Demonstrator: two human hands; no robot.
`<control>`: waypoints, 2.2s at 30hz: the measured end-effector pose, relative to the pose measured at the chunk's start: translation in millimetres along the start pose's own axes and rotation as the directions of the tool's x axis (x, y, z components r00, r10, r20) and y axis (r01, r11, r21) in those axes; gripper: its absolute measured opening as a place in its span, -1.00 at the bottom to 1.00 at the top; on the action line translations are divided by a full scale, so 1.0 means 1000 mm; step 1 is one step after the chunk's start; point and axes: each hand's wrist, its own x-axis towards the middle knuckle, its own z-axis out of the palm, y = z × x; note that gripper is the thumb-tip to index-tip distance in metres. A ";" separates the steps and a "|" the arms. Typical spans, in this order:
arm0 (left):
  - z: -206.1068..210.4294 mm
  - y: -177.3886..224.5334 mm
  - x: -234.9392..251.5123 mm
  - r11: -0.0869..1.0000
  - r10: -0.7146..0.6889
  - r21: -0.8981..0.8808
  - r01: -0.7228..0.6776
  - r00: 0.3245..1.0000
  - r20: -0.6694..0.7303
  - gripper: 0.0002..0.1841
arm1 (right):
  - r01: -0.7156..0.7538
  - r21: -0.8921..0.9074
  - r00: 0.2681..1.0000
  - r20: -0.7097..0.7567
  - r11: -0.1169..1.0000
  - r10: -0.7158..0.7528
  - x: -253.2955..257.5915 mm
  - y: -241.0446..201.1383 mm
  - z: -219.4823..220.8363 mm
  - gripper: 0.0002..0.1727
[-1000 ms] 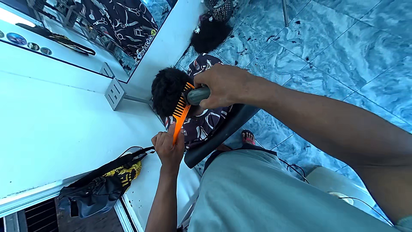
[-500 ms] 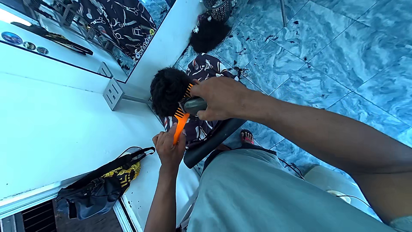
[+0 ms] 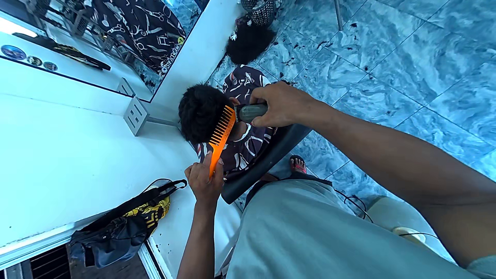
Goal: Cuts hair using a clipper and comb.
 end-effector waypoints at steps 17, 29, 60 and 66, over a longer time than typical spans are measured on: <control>-0.025 -0.008 0.008 0.979 -0.203 -0.008 0.203 0.976 -0.084 -0.66 | 0.142 0.073 0.990 -0.005 0.987 -0.142 -0.011 -0.016 0.007 -0.52; 0.014 0.009 -0.011 0.997 0.079 0.000 -0.083 0.956 0.282 -0.59 | -0.215 0.924 0.831 0.003 0.317 0.556 -0.086 0.093 0.035 -0.50; 0.036 0.035 -0.031 0.902 -0.255 0.338 0.268 0.963 -0.085 -0.70 | 0.174 0.161 0.937 0.277 0.971 -0.214 0.036 0.038 0.013 -0.41; 0.037 0.033 -0.033 0.904 -0.221 0.349 0.247 0.969 -0.113 -0.70 | 0.174 0.175 0.947 0.241 0.969 -0.214 0.028 0.026 0.017 -0.41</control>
